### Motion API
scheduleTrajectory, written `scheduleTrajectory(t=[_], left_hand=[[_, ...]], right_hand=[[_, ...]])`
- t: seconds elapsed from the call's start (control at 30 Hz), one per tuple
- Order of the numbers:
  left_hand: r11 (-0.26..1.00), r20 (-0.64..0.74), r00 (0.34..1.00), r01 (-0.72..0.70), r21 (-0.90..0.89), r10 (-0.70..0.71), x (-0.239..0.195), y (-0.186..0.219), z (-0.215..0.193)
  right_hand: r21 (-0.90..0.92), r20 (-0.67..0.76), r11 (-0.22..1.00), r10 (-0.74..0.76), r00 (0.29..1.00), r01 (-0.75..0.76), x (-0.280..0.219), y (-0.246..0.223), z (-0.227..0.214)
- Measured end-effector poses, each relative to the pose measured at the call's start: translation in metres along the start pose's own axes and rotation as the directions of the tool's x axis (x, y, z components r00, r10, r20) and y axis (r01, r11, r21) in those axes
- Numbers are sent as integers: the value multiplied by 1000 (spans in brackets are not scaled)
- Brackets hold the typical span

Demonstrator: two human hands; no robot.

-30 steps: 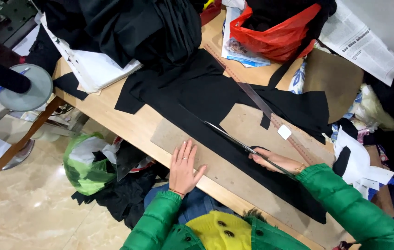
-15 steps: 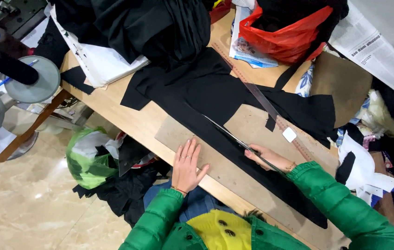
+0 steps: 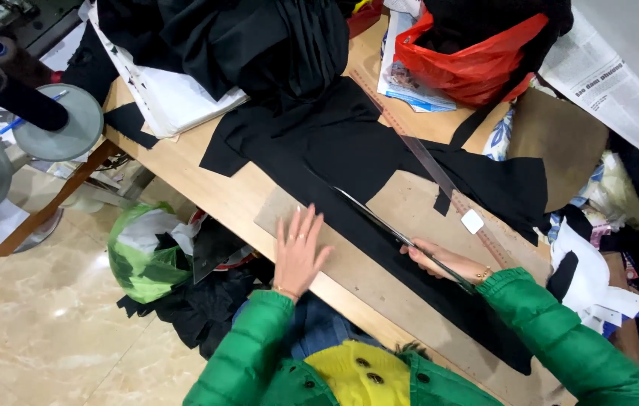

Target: Measuring and cutting black fabric pieces on a large workbench using a ruler, marking chalk, and tailor's shears.

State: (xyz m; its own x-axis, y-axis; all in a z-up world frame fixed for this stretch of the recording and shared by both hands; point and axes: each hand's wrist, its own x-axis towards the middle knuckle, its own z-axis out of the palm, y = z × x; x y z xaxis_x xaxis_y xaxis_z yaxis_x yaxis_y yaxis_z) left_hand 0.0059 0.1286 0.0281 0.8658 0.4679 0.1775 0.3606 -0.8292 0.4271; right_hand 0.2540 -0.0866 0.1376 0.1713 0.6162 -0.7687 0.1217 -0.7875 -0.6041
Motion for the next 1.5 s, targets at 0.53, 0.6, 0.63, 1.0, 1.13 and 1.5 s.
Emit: scheduleTrajectory(t=[0.53,0.6,0.63,1.0,1.13,1.5], left_hand=[[979,-75,985,-144,142,155,72,-37,39],[982,-97,986,-118,151,133,72,-37,37],[981,-97,986,-117,151,133,72,-37,34],[989,-77,995,-46,139,57,70,-34,28],[991,-53,998,-32,129,39,71,-33,24],[988,-30,996,84,127,-81,71,-31,19]], right_hand=[[-96,-78,995,6,997,-14,-1,31,2],[-173,-97,984,16,995,-33,16,52,-1],[-173,-97,984,15,995,-32,16,47,2],[-260,-194,961,45,980,-95,57,77,10],[-3,-99,1000,10,995,-11,11,19,12],[-38,-93,999,0,996,-4,3,-18,12]])
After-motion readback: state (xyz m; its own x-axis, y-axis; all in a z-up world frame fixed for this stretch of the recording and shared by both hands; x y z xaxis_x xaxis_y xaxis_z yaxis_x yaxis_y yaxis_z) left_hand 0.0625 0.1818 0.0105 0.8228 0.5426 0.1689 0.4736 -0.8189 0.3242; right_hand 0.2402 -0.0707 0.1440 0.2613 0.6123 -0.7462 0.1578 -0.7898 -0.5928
